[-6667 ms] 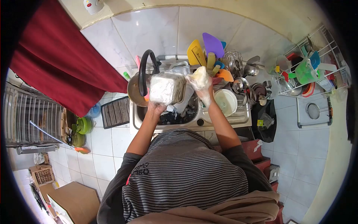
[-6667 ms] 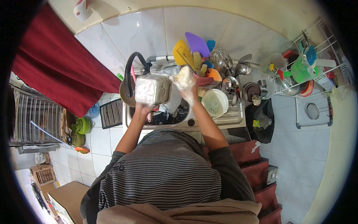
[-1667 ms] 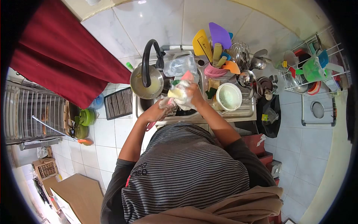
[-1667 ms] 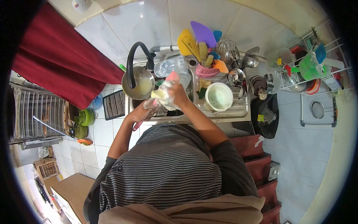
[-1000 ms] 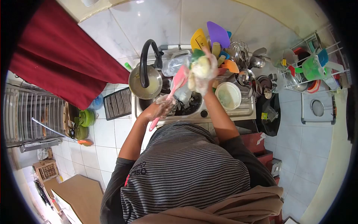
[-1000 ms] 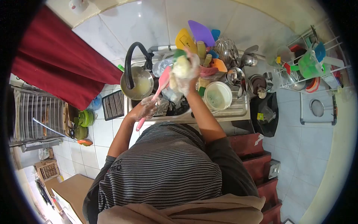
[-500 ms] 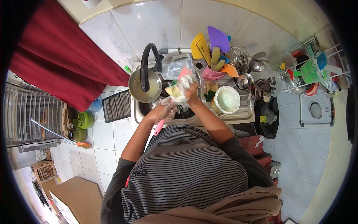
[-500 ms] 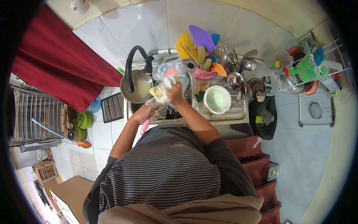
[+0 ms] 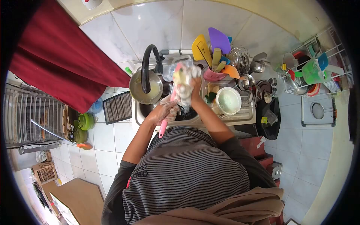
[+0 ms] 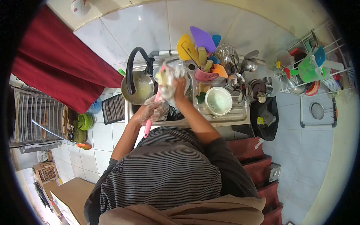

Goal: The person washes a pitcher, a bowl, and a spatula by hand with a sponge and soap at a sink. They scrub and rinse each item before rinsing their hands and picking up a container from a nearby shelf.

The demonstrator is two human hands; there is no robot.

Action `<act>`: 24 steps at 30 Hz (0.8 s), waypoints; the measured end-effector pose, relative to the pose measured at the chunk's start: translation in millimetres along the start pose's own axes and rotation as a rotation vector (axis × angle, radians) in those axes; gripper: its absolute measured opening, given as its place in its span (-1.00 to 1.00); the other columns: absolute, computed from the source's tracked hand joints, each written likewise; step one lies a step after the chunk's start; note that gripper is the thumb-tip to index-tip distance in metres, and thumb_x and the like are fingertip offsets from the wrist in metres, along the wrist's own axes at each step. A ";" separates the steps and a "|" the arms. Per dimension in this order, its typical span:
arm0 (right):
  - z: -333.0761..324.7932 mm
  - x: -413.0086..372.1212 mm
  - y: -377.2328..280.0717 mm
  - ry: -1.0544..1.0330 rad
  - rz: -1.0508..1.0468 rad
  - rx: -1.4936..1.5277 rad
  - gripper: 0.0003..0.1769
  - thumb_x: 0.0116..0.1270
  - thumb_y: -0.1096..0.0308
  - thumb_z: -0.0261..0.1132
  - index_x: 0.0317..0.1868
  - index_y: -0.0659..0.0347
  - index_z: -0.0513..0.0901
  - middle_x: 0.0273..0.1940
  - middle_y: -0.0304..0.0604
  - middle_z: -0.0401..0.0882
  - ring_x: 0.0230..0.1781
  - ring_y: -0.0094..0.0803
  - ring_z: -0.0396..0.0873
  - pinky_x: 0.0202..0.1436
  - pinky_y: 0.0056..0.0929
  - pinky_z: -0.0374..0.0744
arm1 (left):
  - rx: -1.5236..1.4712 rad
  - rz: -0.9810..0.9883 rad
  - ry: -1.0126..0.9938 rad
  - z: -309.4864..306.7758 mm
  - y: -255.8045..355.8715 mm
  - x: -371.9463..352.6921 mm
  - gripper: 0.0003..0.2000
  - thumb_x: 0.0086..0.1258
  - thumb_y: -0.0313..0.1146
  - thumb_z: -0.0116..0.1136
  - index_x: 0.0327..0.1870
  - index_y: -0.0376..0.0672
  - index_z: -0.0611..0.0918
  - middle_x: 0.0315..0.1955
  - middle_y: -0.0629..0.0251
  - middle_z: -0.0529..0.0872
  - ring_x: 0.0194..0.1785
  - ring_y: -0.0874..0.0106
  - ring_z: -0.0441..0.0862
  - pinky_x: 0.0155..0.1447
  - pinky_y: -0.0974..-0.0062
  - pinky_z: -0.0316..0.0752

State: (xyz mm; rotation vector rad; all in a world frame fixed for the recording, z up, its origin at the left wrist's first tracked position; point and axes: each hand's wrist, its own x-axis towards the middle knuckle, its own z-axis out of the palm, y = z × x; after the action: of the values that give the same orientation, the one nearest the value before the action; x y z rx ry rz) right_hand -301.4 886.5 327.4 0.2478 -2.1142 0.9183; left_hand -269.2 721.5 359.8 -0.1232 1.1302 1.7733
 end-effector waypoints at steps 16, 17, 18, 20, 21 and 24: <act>1.9 -27.3 14.7 0.210 1.053 0.831 -0.51 -0.02 0.62 0.17 -0.04 0.15 0.27 -0.29 -0.23 0.37 -0.44 -0.46 0.49 -0.69 -0.53 0.51 | -0.078 0.052 -0.081 -16.7 4.7 5.8 -0.74 0.40 -0.40 -0.20 0.09 0.00 0.34 -0.64 0.50 0.26 -0.72 0.70 0.10 -0.71 0.75 -0.01; -7.1 -21.1 12.0 0.277 1.054 0.745 -0.54 -0.01 0.61 0.16 -0.05 0.14 0.30 -0.26 -0.23 0.39 -0.37 -0.47 0.49 -0.57 -0.51 0.56 | -0.058 0.045 -0.039 -17.6 6.3 3.4 -0.75 0.40 -0.40 -0.20 0.07 -0.01 0.35 -0.64 0.50 0.26 -0.72 0.70 0.10 -0.71 0.75 -0.01; -13.3 -18.4 13.0 0.304 0.934 0.769 -0.54 -0.02 0.61 0.17 -0.05 0.14 0.32 -0.24 -0.23 0.40 -0.32 -0.47 0.48 -0.46 -0.49 0.57 | -0.039 0.038 0.003 -17.5 7.7 0.5 -0.77 0.40 -0.40 -0.20 0.05 -0.02 0.36 -0.64 0.50 0.26 -0.72 0.70 0.10 -0.71 0.75 -0.01; -18.0 -7.5 8.4 0.365 0.561 0.799 -0.51 -0.09 0.58 0.26 -0.07 0.13 0.41 -0.19 -0.18 0.44 -0.23 -0.38 0.49 -0.17 -0.42 0.55 | -0.026 0.015 0.013 -18.8 4.7 0.9 -0.78 0.40 -0.39 -0.19 0.03 -0.03 0.37 -0.64 0.50 0.26 -0.71 0.70 0.10 -0.70 0.75 -0.01; -18.8 -3.1 5.1 0.267 0.396 0.560 -0.54 -0.11 0.55 0.28 -0.10 0.14 0.44 -0.18 -0.16 0.46 -0.20 -0.34 0.49 -0.13 -0.41 0.54 | -0.030 0.000 -0.020 -21.3 -0.4 4.9 -0.78 0.40 -0.39 -0.19 0.03 -0.03 0.37 -0.63 0.49 0.26 -0.71 0.69 0.10 -0.69 0.74 0.00; -19.2 4.4 -13.6 -0.024 0.069 0.145 -0.62 -0.18 0.46 0.31 -0.21 0.16 0.55 -0.18 -0.07 0.49 -0.13 -0.18 0.49 -0.06 -0.30 0.50 | 0.031 -0.017 -0.010 -6.5 -1.7 3.9 -0.76 0.38 -0.41 -0.18 0.06 -0.03 0.30 -0.61 0.48 0.28 -0.70 0.69 0.11 -0.70 0.75 0.00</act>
State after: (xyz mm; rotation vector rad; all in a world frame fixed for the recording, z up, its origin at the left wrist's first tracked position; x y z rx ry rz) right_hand -286.7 890.4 345.8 0.2624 -2.0909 1.1168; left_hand -272.4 719.5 353.0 -0.1048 1.1460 1.7390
